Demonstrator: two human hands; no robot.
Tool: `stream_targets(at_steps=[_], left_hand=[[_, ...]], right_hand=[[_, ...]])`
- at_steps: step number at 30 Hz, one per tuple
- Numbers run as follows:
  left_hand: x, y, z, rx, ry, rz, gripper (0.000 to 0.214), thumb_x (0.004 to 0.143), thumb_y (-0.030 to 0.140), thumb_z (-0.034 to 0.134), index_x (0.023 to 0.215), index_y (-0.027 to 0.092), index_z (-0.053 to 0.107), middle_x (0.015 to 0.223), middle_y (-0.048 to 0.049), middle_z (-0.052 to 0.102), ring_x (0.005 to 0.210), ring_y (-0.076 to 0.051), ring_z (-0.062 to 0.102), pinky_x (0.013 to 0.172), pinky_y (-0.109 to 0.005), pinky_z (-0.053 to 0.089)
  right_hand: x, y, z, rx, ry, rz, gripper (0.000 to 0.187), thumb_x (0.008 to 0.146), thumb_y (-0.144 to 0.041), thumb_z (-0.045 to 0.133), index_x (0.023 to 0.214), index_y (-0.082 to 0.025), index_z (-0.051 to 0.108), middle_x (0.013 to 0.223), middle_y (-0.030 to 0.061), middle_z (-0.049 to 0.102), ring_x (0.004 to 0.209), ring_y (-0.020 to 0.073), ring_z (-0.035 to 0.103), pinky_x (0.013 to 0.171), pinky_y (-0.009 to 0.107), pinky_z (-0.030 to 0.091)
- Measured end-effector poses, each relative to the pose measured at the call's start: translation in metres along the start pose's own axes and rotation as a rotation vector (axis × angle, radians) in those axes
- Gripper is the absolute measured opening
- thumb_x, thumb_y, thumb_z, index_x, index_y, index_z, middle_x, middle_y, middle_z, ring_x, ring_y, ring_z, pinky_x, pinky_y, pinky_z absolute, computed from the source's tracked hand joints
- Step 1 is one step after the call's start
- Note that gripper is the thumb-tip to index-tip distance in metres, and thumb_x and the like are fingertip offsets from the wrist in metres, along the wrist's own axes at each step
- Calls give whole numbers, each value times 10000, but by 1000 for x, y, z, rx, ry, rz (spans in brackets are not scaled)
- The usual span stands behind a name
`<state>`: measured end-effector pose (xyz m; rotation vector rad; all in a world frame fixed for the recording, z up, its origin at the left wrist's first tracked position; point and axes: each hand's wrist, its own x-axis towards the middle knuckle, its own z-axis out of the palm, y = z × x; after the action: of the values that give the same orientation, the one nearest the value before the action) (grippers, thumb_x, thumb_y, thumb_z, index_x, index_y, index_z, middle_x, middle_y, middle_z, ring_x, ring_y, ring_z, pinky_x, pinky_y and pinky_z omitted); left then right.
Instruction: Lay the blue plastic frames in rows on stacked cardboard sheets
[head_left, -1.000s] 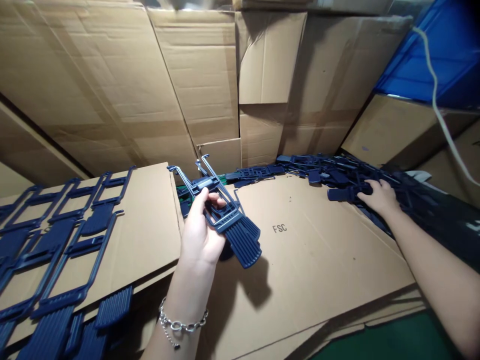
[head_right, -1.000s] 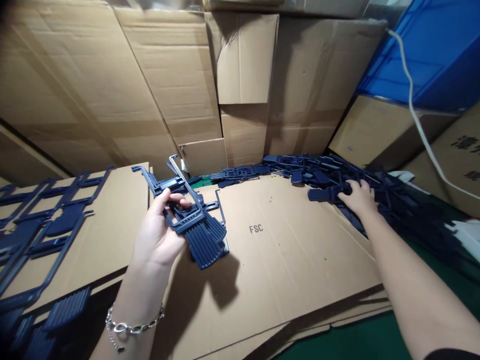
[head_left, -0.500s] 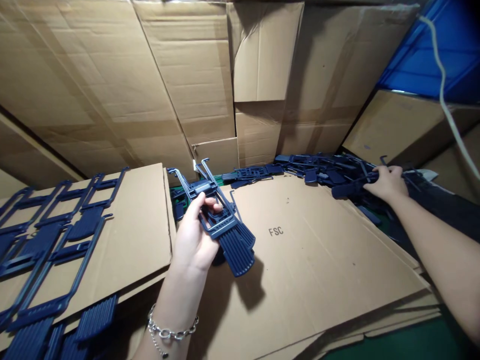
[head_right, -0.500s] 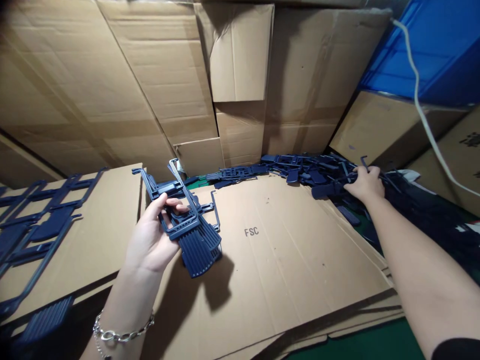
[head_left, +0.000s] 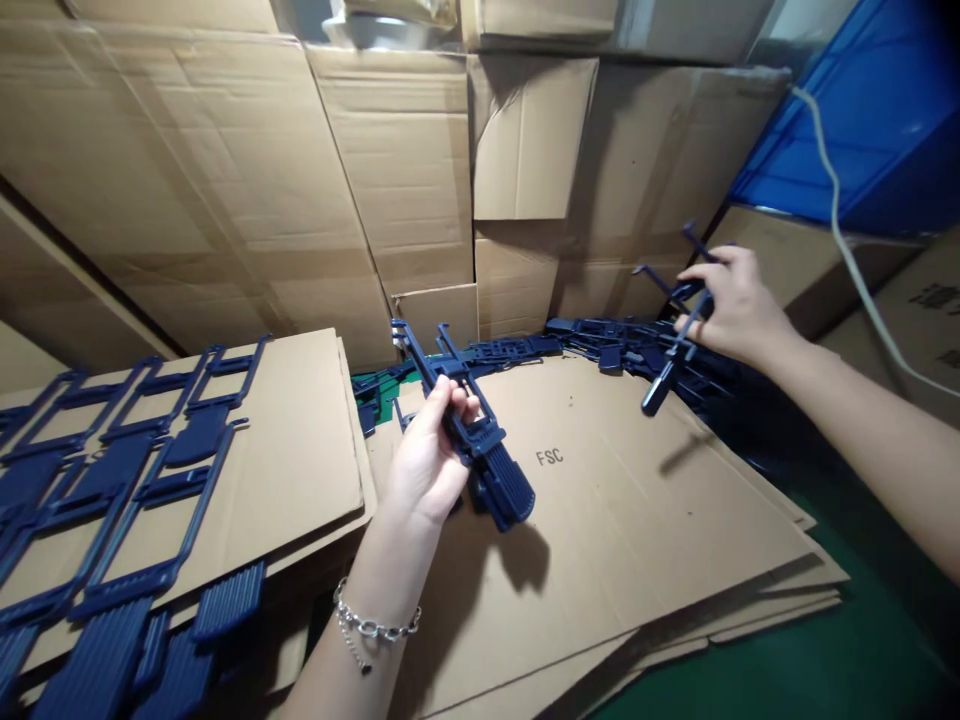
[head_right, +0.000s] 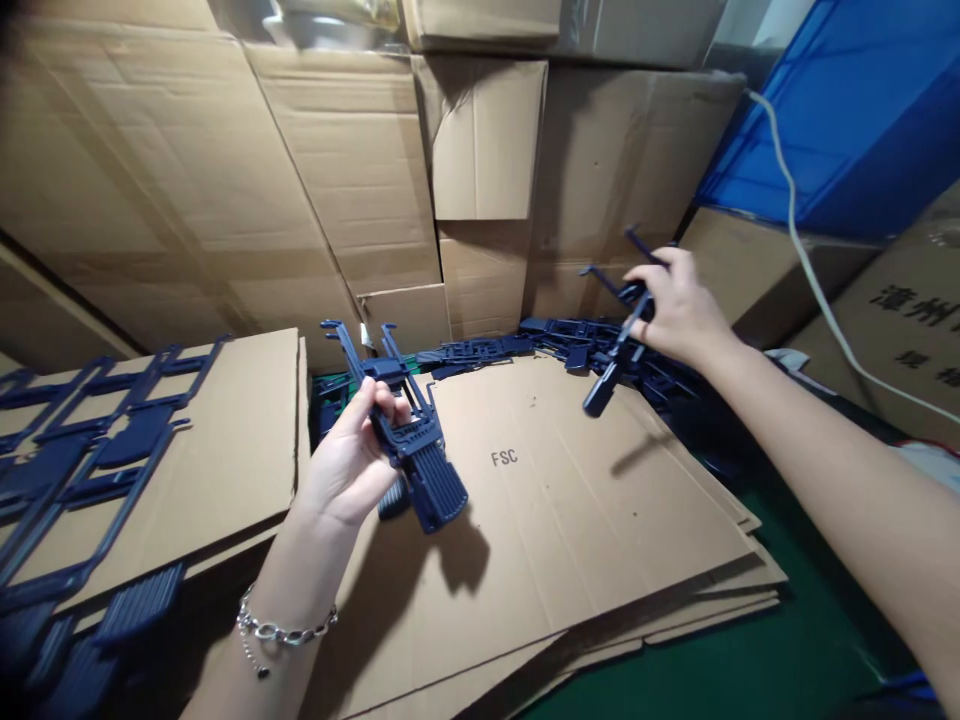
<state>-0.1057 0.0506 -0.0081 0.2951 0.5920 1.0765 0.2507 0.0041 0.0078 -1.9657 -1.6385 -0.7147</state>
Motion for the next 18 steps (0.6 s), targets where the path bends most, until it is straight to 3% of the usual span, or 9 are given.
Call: stream_targets(at_steps=[2, 4, 7, 9, 12, 15, 18], left_hand=[[-1, -1, -1, 41, -22, -10, 184, 859, 126, 519, 691, 116, 594, 625, -2, 627, 604, -100, 610, 614, -205, 509], [-3, -4, -2, 86, -65, -25, 169, 849, 140, 538, 696, 111, 604, 733, -38, 664, 687, -116, 627, 645, -212, 509], [-6, -8, -7, 138, -206, -29, 160, 808, 267, 619, 752, 117, 617, 905, -82, 672, 849, -164, 625, 710, -246, 505], [-11, -9, -9, 166, -345, -4, 267, 726, 359, 700, 831, 124, 628, 957, -83, 663, 947, -200, 603, 775, -262, 490], [-16, -7, -11, 240, -475, -1, 403, 617, 396, 775, 895, 140, 635, 931, -67, 663, 1001, -239, 584, 841, -291, 466], [-14, -5, -12, 369, -541, 3, 328, 627, 335, 770, 863, 145, 643, 904, -68, 668, 964, -240, 598, 849, -323, 462], [-8, -9, -14, 516, -555, 11, 215, 633, 221, 750, 805, 135, 653, 854, -60, 672, 870, -194, 613, 833, -302, 456]], right_hand=[[7, -48, -10, 195, -1, -232, 525, 615, -195, 662, 1119, -211, 515, 1249, 113, 326, 1151, 273, 397, 920, 337, 387], [8, -100, -19, 371, -32, -356, 527, 590, -195, 658, 1097, -225, 519, 1207, 90, 358, 1165, 276, 377, 951, 372, 380], [-1, -168, -27, 563, -85, -409, 500, 616, -197, 638, 1096, -236, 505, 1170, 79, 393, 1177, 273, 366, 987, 411, 361], [-9, -200, -26, 653, -119, -411, 485, 666, -207, 612, 1131, -236, 479, 1177, 85, 393, 1207, 270, 341, 1005, 431, 343], [-18, -222, -16, 710, -211, -411, 520, 738, -211, 559, 1233, -256, 406, 1290, 88, 328, 1272, 254, 275, 1035, 451, 304], [-21, -223, -6, 682, -342, -427, 625, 752, -236, 568, 1325, -302, 328, 1375, 64, 269, 1303, 270, 236, 1048, 483, 274], [-19, -218, -7, 616, -462, -401, 709, 736, -207, 581, 1368, -349, 291, 1407, 55, 244, 1246, 311, 342, 970, 494, 370]])
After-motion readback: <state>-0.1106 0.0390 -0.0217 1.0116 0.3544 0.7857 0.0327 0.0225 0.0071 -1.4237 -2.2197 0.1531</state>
